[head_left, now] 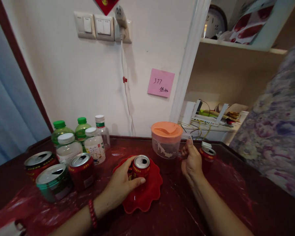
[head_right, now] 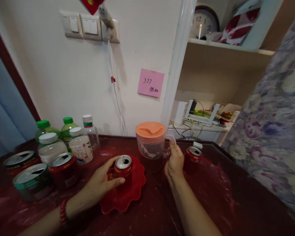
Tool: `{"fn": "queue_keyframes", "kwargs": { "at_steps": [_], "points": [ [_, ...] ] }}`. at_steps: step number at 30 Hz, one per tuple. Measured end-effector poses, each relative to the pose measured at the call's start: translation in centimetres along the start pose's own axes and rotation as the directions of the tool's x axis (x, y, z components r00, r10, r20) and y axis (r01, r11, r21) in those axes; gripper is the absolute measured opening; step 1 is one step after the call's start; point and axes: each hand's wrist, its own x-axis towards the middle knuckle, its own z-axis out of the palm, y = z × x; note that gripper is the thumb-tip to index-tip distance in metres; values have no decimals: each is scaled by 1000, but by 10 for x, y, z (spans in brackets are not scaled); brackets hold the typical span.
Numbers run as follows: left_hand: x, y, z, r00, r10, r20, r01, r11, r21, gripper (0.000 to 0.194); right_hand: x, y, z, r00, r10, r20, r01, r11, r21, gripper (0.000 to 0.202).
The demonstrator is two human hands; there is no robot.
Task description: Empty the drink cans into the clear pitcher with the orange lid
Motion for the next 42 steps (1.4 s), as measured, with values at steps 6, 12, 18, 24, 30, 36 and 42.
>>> {"fn": "queue_keyframes", "kwargs": {
  "at_steps": [6,12,18,24,30,36,42],
  "points": [
    [1,0,-1,1000,9,-7,-9,1000,5,66,6,14,-10,1000,15,-11,-15,1000,11,30],
    [1,-6,0,1000,2,29,0,997,-71,65,7,20,-12,992,-100,-79,92,990,-104,29],
    [-1,8,2,1000,-11,15,11,998,-58,64,8,-11,-4,890,-423,-170,366,885,-288,27],
    [-5,29,0,1000,11,-28,-10,999,45,63,-31,-77,27,798,-586,138,591,719,-365,19],
    [-12,41,7,983,150,-107,-119,959,258,61,-85,-121,55,577,24,817,672,554,-491,56],
    [-18,29,13,961,239,-138,-180,923,340,62,-97,-133,58,512,341,788,690,384,-614,57],
    [-21,20,15,969,237,-70,-211,941,264,84,-90,-149,55,538,324,778,712,319,-625,39]
  ]
}}
